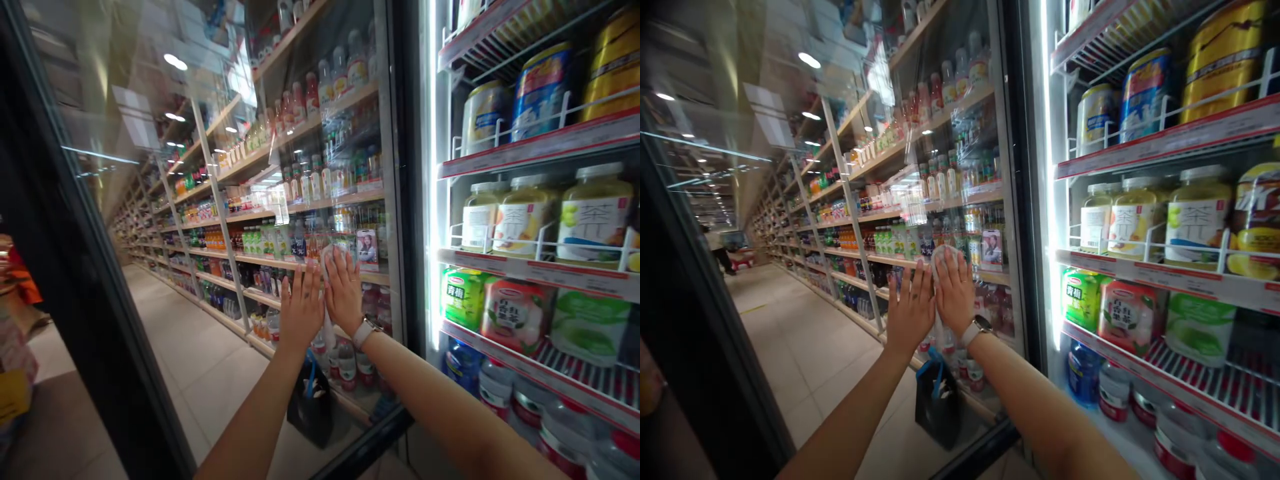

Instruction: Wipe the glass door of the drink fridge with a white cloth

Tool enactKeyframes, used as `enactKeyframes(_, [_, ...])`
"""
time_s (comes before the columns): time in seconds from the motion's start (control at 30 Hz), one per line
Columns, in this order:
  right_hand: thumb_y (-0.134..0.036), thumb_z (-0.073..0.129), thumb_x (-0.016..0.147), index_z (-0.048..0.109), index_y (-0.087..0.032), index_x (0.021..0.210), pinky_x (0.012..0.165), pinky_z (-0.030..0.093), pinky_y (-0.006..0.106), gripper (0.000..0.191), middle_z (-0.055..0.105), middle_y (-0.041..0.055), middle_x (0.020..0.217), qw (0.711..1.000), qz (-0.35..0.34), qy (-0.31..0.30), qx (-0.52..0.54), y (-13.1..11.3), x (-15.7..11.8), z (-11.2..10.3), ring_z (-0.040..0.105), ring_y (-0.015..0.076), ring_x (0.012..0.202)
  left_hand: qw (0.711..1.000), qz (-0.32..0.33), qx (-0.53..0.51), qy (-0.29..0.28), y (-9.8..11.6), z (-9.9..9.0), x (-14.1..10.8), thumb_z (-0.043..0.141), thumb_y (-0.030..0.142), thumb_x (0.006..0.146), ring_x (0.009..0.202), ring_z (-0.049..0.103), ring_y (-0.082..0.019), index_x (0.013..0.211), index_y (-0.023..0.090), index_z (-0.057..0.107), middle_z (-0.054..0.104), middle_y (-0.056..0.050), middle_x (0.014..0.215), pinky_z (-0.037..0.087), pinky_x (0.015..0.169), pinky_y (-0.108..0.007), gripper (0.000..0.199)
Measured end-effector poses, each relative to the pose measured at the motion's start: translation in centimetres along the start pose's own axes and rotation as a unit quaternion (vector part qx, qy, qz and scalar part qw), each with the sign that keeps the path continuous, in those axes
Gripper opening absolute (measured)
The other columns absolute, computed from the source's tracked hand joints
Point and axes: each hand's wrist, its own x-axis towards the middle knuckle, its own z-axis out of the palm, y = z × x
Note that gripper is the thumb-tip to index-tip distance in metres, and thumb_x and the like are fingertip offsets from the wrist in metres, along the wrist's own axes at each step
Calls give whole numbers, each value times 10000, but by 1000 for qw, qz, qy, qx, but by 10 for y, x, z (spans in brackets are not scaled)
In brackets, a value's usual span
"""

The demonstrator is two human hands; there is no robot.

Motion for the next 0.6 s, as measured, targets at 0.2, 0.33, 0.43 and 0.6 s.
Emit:
enactKeyframes(0.2, [-140,393,936,382,-178,1496,1179,261,554,562,280,95,1610,997,-64,-49,-4,7,-91,7,63,283,1522,1000,-5,-1,-12,0,-3,0,419,277,975,1504,108,-247,1545,170,46,212,-92,1593,93,1238,-524,690])
enactKeyframes(0.33, [-124,392,921,396,-187,1491,1186,247,548,573,314,96,1596,994,-67,-80,-19,11,-108,3,71,274,1522,1000,-4,-7,-7,0,-1,0,430,285,976,1504,72,-232,1546,170,41,225,-93,1587,73,1241,-518,699])
enactKeyframes(0.43, [-163,356,959,318,-209,1529,1205,203,535,573,284,80,1610,996,-43,-74,-27,11,-66,-3,78,248,1523,1000,-2,-4,-3,-1,1,0,424,293,979,1501,41,-233,1547,165,54,206,-94,1590,53,1240,-518,690])
enactKeyframes(0.6, [-245,291,1004,160,-214,1572,1224,134,539,584,151,51,1650,998,38,-17,-37,10,17,-9,15,226,1526,1000,-1,-8,-6,-1,0,0,423,294,978,1499,39,-233,1546,158,62,207,-102,1588,53,1240,-518,687])
